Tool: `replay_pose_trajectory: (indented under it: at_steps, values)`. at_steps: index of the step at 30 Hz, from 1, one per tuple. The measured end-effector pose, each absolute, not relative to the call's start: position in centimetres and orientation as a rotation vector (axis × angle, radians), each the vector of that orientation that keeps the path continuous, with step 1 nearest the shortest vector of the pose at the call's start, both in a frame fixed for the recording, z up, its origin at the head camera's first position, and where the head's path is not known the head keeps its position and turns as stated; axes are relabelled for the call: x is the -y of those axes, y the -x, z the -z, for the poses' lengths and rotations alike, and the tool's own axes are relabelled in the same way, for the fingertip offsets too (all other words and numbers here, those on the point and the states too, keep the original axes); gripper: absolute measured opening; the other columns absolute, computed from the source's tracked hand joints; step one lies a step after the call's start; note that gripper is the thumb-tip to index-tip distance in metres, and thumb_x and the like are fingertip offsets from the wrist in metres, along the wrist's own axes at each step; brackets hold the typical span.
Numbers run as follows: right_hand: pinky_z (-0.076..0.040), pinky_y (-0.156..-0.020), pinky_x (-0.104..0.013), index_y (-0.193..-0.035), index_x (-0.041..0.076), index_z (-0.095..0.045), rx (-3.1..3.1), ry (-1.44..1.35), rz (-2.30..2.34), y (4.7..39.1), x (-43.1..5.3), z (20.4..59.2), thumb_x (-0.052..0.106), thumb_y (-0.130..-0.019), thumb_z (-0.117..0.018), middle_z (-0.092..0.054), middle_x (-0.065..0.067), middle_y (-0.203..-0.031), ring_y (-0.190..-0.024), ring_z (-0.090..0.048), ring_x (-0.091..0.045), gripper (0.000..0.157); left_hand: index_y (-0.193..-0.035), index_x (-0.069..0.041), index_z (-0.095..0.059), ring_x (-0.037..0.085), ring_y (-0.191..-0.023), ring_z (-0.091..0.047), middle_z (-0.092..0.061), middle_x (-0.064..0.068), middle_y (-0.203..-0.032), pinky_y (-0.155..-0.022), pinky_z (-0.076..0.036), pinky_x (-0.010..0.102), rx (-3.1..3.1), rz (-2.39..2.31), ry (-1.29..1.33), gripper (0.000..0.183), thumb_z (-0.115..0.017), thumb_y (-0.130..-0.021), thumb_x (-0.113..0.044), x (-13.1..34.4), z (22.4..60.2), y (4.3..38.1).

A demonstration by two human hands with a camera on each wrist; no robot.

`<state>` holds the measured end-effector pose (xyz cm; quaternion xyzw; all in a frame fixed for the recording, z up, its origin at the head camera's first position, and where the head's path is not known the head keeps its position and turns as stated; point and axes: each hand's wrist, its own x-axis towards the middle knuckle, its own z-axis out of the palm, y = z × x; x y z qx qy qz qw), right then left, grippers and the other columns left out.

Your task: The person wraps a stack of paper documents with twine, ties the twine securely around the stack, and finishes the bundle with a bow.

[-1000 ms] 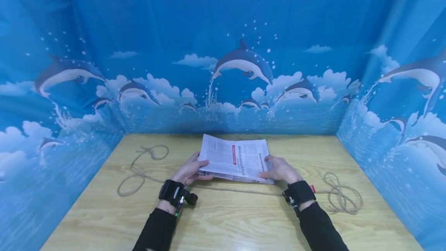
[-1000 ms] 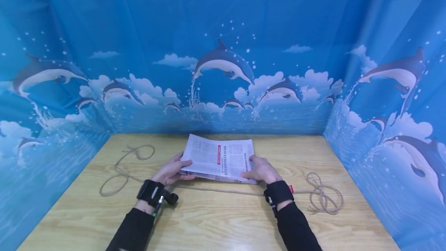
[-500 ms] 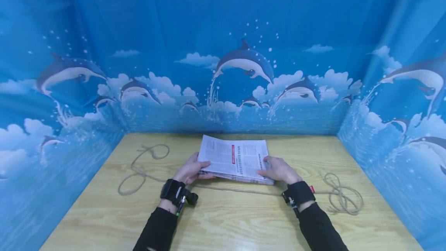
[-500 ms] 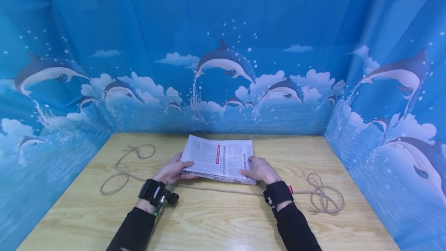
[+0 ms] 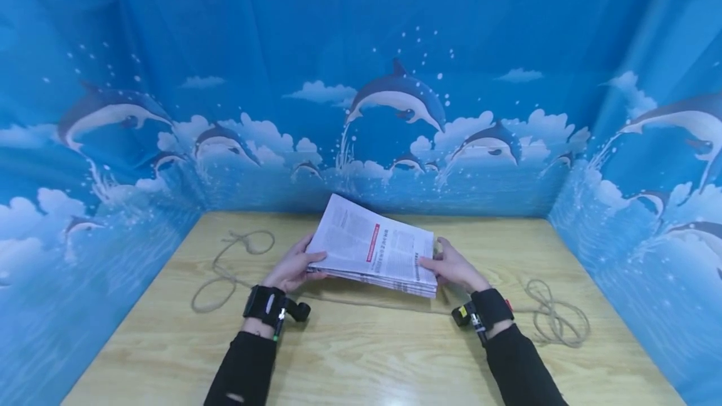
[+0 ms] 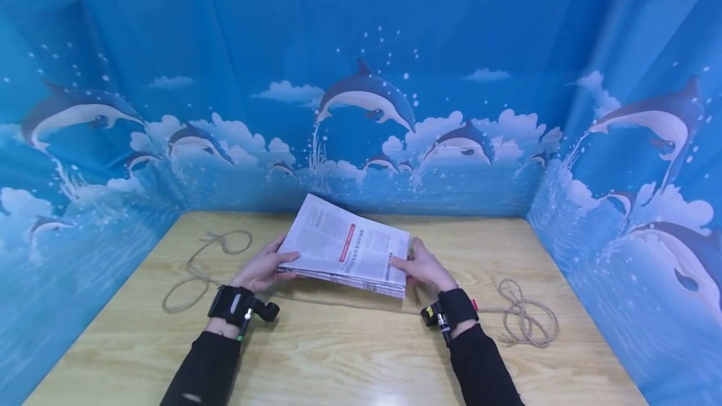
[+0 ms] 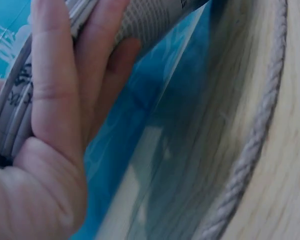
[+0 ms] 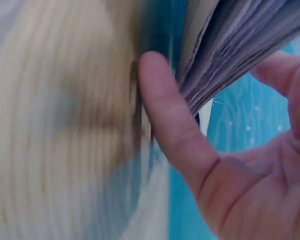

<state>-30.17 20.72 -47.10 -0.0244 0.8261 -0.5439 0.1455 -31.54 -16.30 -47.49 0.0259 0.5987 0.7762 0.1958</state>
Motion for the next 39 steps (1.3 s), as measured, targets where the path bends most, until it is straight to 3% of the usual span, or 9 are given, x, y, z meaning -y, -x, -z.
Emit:
replay_pose_trajectory:
  at_steps: [3,5,9,13,21,28,32,34,39]
  values:
    - [-0.057,-0.070,-0.032,-0.153,0.000,0.012,-2.286,0.014,1.717,30.5,-21.2,46.9,0.028,-0.098,-0.061,-0.040,-0.036,-0.141,-0.085,-0.067,-0.018,0.096,-0.157,-0.015,-0.014,0.020,-0.077,-0.070,-0.068,0.008,-0.091,-0.058,-0.057,0.025,-1.651,-2.156,-0.122,0.072,-0.052,-0.097,-0.001,16.7,47.2,31.7]
    - [-0.054,-0.066,-0.027,-0.154,0.003,0.012,-2.230,-0.032,1.816,30.7,-21.5,47.0,0.031,-0.097,-0.062,-0.045,-0.030,-0.138,-0.078,-0.064,-0.013,0.097,-0.157,-0.016,-0.016,0.018,-0.075,-0.070,-0.069,0.007,-0.089,-0.056,-0.056,0.025,-1.630,-2.146,-0.140,0.071,-0.052,-0.098,-0.001,17.0,47.2,31.7]
    - [-0.049,-0.057,-0.021,-0.155,0.002,-0.005,-2.127,-0.068,1.958,30.9,-22.1,47.3,0.033,-0.097,-0.061,-0.066,-0.013,-0.107,-0.066,-0.063,-0.009,0.087,-0.156,-0.017,-0.021,0.017,-0.071,-0.070,-0.071,0.007,-0.084,-0.052,-0.056,0.025,-1.589,-2.119,-0.158,0.068,-0.052,-0.097,-0.001,17.5,47.4,31.8]
    - [-0.048,-0.051,-0.020,-0.149,-0.002,-0.026,-2.101,-0.064,1.944,30.9,-22.2,47.6,0.035,-0.098,-0.060,-0.071,0.000,-0.084,-0.064,-0.066,-0.010,0.072,-0.156,-0.016,-0.021,0.016,-0.070,-0.070,-0.072,0.005,-0.085,-0.052,-0.055,0.025,-1.576,-2.094,-0.183,0.067,-0.053,-0.098,-0.004,17.8,47.7,31.6]
    - [-0.057,-0.067,-0.026,-0.142,-0.003,-0.030,-1.880,0.011,2.099,30.7,-21.7,46.9,0.033,-0.100,-0.056,-0.073,0.000,-0.092,-0.079,-0.072,-0.013,0.061,-0.153,-0.012,-0.023,0.015,-0.071,-0.069,-0.071,0.004,-0.085,-0.051,-0.055,0.022,-1.526,-2.176,-0.198,0.059,-0.049,-0.100,-0.004,17.7,47.4,31.8]
    - [-0.058,-0.079,-0.032,-0.137,-0.001,-0.043,-1.603,0.038,2.186,29.6,-20.0,47.3,0.025,-0.102,-0.052,-0.074,-0.004,-0.100,-0.092,-0.072,-0.019,0.045,-0.154,-0.018,-0.020,0.022,-0.083,-0.070,-0.069,0.009,-0.099,-0.063,-0.059,0.032,-1.517,-2.213,-0.197,0.062,-0.049,-0.101,-0.005,17.7,47.6,31.6]
    - [-0.058,-0.083,-0.036,-0.144,0.008,-0.037,-1.566,0.088,2.181,29.0,-19.1,47.6,0.020,-0.102,-0.052,-0.072,-0.005,-0.108,-0.098,-0.071,-0.022,0.046,-0.155,-0.021,-0.016,0.025,-0.091,-0.070,-0.068,0.010,-0.106,-0.071,-0.060,0.040,-1.510,-2.193,-0.208,0.065,-0.049,-0.101,-0.007,17.7,47.6,31.6]
    - [-0.057,-0.085,-0.038,-0.151,0.011,-0.024,-1.604,0.130,2.166,29.0,-19.1,47.6,0.017,-0.102,-0.052,-0.070,-0.005,-0.113,-0.101,-0.070,-0.024,0.057,-0.156,-0.021,-0.013,0.024,-0.094,-0.070,-0.068,0.009,-0.108,-0.076,-0.059,0.040,-1.501,-2.174,-0.229,0.070,-0.051,-0.100,-0.006,17.6,47.6,31.6]
    - [-0.057,-0.083,-0.035,-0.154,0.012,-0.015,-1.762,0.181,2.122,29.2,-19.8,47.5,0.013,-0.100,-0.054,-0.068,-0.001,-0.114,-0.098,-0.070,-0.020,0.067,-0.154,-0.008,-0.014,0.018,-0.093,-0.070,-0.069,0.004,-0.108,-0.082,-0.057,0.033,-1.517,-2.109,-0.275,0.070,-0.054,-0.096,-0.003,17.5,47.5,31.5]
